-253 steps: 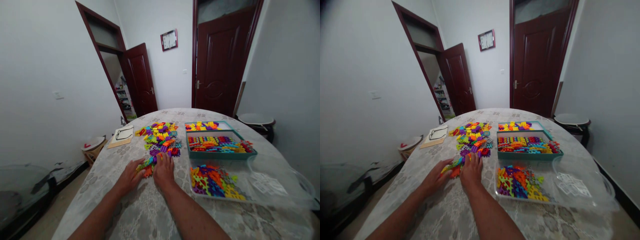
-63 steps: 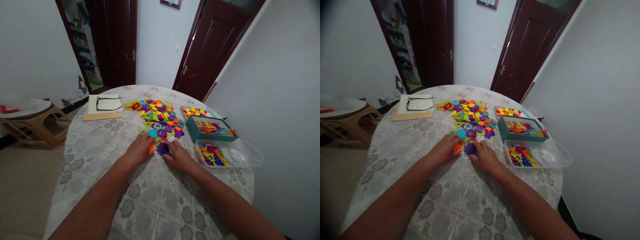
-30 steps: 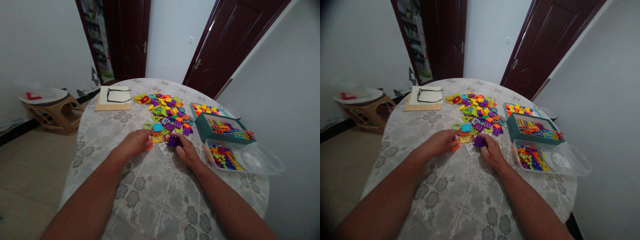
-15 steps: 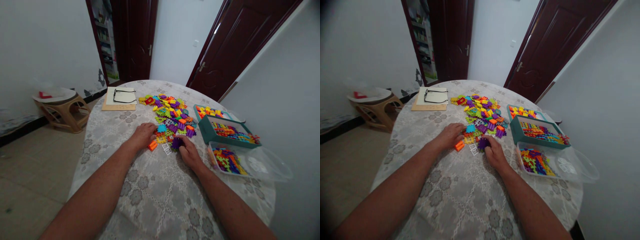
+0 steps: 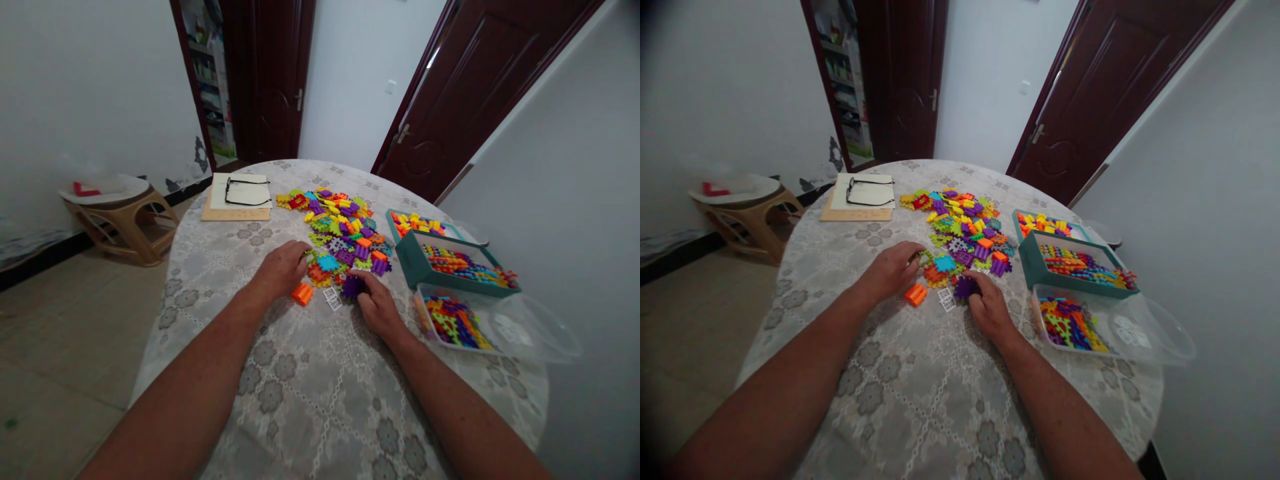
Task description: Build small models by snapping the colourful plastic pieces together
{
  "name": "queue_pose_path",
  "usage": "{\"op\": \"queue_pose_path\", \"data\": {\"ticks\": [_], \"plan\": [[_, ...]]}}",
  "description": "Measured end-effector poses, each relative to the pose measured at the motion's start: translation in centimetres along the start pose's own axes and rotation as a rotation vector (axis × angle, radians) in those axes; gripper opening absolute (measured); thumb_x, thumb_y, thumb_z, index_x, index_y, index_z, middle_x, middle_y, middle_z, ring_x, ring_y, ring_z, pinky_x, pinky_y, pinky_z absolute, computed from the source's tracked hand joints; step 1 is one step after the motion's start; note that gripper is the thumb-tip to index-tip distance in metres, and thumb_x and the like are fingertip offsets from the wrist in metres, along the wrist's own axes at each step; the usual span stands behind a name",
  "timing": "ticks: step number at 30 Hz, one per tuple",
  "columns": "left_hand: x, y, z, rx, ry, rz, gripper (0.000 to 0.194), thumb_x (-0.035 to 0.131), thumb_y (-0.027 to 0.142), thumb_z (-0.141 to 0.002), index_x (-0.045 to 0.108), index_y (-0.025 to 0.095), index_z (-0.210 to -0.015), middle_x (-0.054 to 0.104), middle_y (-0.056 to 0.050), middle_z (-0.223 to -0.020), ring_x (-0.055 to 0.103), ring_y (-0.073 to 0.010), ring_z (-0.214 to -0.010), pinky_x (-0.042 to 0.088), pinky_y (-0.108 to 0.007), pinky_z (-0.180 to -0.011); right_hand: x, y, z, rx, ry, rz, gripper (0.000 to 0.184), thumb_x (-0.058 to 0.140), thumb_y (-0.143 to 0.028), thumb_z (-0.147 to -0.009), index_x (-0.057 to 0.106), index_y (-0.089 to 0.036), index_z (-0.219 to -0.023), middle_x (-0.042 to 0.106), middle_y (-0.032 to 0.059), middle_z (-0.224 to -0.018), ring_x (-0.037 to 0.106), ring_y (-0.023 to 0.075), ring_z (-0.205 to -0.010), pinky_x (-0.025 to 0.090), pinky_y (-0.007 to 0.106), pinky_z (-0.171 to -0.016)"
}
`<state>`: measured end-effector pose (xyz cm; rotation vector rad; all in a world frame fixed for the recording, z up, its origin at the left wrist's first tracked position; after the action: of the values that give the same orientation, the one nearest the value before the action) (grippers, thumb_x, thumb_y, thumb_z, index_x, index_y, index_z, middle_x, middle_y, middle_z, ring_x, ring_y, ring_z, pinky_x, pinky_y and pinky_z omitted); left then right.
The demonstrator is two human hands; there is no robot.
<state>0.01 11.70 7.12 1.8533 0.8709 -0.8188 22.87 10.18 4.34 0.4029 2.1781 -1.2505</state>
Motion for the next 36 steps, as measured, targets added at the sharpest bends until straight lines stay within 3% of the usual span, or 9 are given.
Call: {"op": "queue_pose_path", "data": {"ticks": [3, 5, 9, 14, 17, 19, 22, 30, 36], "plan": [[-0.7, 1.4, 0.6, -0.065, 0.028, 0.125, 0.029, 0.053, 0.018, -0.094, 0.069, 0.021, -0.117, 0.075, -0.007, -0.114, 0.068, -0.0216, -0.106, 0.051, -0.034, -0.1, 0.0, -1.4, 0.3, -0.105, 0.002, 0.044, 0.058, 0.046, -0.011, -0.077, 0.063, -0.022, -0.132, 0.069, 0.0077, -0.117, 0.065, 0.0251, -0.108, 0.051, 0.041, -0.099], [-0.3, 2.6, 1.2, -0.112, -0.016, 0.234, 0.025, 0.054, 0.019, -0.094, 0.07, 0.023, -0.112, 0.077, -0.005, -0.105, 0.07, -0.0202, -0.097, 0.052, -0.032, -0.092, 0.2, -2.6, 0.7, -0.193, -0.021, 0.065, 0.06, 0.046, -0.01, -0.08, 0.06, -0.023, -0.137, 0.068, 0.0082, -0.118, 0.065, 0.0246, -0.108, 0.052, 0.04, -0.098], [1.4, 5.1, 2.0, -0.08, -0.145, 0.376, 0.019, 0.054, 0.022, -0.095, 0.071, 0.025, -0.104, 0.076, -0.004, -0.097, 0.069, -0.0201, -0.09, 0.051, -0.032, -0.083, 0.9, -3.9, 1.1, -0.261, -0.081, 0.109, 0.063, 0.047, -0.009, -0.083, 0.054, -0.024, -0.144, 0.066, 0.0083, -0.113, 0.064, 0.0235, -0.101, 0.053, 0.038, -0.092], [3.4, 5.4, 2.6, -0.075, -0.311, 0.466, 0.014, 0.054, 0.025, -0.095, 0.068, 0.022, -0.096, 0.073, -0.003, -0.092, 0.065, -0.0193, -0.085, 0.048, -0.03, -0.076, 1.0, -3.9, 1.1, -0.263, -0.073, 0.171, 0.063, 0.049, -0.008, -0.082, 0.054, -0.019, -0.144, 0.064, 0.0081, -0.103, 0.062, 0.0233, -0.091, 0.054, 0.037, -0.085], [4.0, 5.6, 2.8, -0.084, -0.37, 0.535, 0.016, 0.052, 0.028, -0.097, 0.066, 0.021, -0.101, 0.072, -0.003, -0.092, 0.064, -0.0181, -0.083, 0.047, -0.029, -0.074, 1.0, -4.0, 1.1, -0.287, -0.067, 0.156, 0.06, 0.05, -0.007, -0.082, 0.056, -0.018, -0.141, 0.064, 0.0081, -0.102, 0.062, 0.0231, -0.09, 0.053, 0.037, -0.083], [4.3, 6.0, 3.0, -0.061, -0.403, 0.536, 0.016, 0.06, 0.029, -0.093, 0.066, 0.021, -0.105, 0.072, -0.002, -0.096, 0.064, -0.0187, -0.086, 0.047, -0.03, -0.075, 1.0, -4.0, 1.0, -0.289, -0.065, 0.137, 0.057, 0.05, -0.007, -0.084, 0.058, -0.019, -0.139, 0.063, 0.0071, -0.099, 0.062, 0.0225, -0.089, 0.053, 0.036, -0.081], [4.4, 6.1, 3.1, -0.033, -0.397, 0.46, 0.02, 0.068, 0.024, -0.086, 0.065, 0.023, -0.106, 0.073, -0.003, -0.101, 0.064, -0.0201, -0.091, 0.046, -0.031, -0.079, 0.8, -4.0, 0.9, -0.288, -0.059, 0.075, 0.052, 0.051, -0.008, -0.086, 0.061, -0.021, -0.136, 0.063, 0.0051, -0.096, 0.061, 0.021, -0.087, 0.052, 0.034, -0.079], [4.1, 5.6, 2.9, -0.009, -0.345, 0.384, 0.011, 0.063, 0.023, -0.092, 0.069, 0.023, -0.1, 0.071, -0.005, -0.101, 0.063, -0.0215, -0.095, 0.045, -0.034, -0.084, -0.2, -3.9, 1.0, -0.27, -0.02, -0.14, 0.037, 0.056, -0.013, -0.093, 0.066, -0.024, -0.126, 0.065, 0.0034, -0.095, 0.062, 0.0178, -0.082, 0.051, 0.03, -0.072], [2.9, 5.7, 2.3, 0.015, -0.273, 0.415, 0.019, 0.067, 0.014, -0.084, 0.074, 0.023, -0.1, 0.068, -0.007, -0.111, 0.061, -0.0227, -0.108, 0.045, -0.035, -0.096, -1.8, -1.2, 0.2, -0.131, 0.062, 0.108, 0.027, 0.056, -0.015, -0.094, 0.068, -0.021, -0.117, 0.065, 0.0056, -0.094, 0.061, 0.02, -0.083, 0.048, 0.034, -0.077]]}}
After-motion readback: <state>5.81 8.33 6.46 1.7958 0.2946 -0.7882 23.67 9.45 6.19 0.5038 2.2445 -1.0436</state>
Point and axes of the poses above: each hand's wrist, its own z-axis away from the middle knuckle, its own x-axis out of the palm, y = z × x, the point moved 9 cm from there along -z, towards the middle knuckle
